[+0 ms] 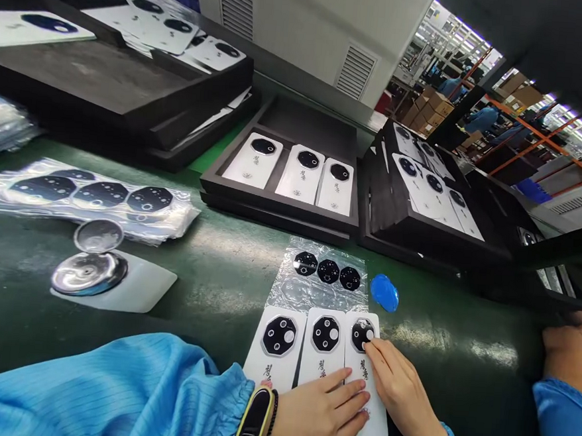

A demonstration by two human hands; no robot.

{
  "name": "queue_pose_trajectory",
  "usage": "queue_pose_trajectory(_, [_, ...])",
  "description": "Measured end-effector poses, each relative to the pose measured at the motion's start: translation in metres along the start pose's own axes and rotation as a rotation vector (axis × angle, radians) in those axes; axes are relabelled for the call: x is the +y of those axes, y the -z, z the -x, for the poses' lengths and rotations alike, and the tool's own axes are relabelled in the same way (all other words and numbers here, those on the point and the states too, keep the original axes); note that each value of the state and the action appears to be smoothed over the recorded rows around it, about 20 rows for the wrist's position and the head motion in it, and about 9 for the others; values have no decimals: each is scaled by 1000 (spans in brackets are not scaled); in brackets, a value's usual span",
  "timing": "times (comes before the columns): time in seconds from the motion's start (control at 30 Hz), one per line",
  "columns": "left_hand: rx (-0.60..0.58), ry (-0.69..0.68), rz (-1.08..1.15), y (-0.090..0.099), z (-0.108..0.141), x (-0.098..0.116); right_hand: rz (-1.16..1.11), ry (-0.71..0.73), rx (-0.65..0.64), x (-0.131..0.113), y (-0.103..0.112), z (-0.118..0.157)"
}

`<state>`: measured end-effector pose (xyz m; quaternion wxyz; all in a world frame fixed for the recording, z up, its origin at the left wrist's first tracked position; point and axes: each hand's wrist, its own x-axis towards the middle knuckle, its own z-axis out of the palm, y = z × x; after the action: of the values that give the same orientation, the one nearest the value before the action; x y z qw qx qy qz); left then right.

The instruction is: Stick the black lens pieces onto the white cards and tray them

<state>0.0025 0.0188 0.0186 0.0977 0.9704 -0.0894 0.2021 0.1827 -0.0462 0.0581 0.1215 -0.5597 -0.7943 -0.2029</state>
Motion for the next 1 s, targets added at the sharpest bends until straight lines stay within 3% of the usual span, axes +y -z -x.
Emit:
queue_pose_trajectory(0.2, [16, 8, -23, -2, 0, 0, 48, 70, 13, 1, 3, -5])
queue_pose_trajectory(0.87, [-42, 4, 9, 3, -1, 0, -47, 42, -33, 4, 1, 1])
queue_pose_trajectory(1.0, [-22, 3, 7, 2, -1, -1, -243, -88, -58, 5, 0, 0])
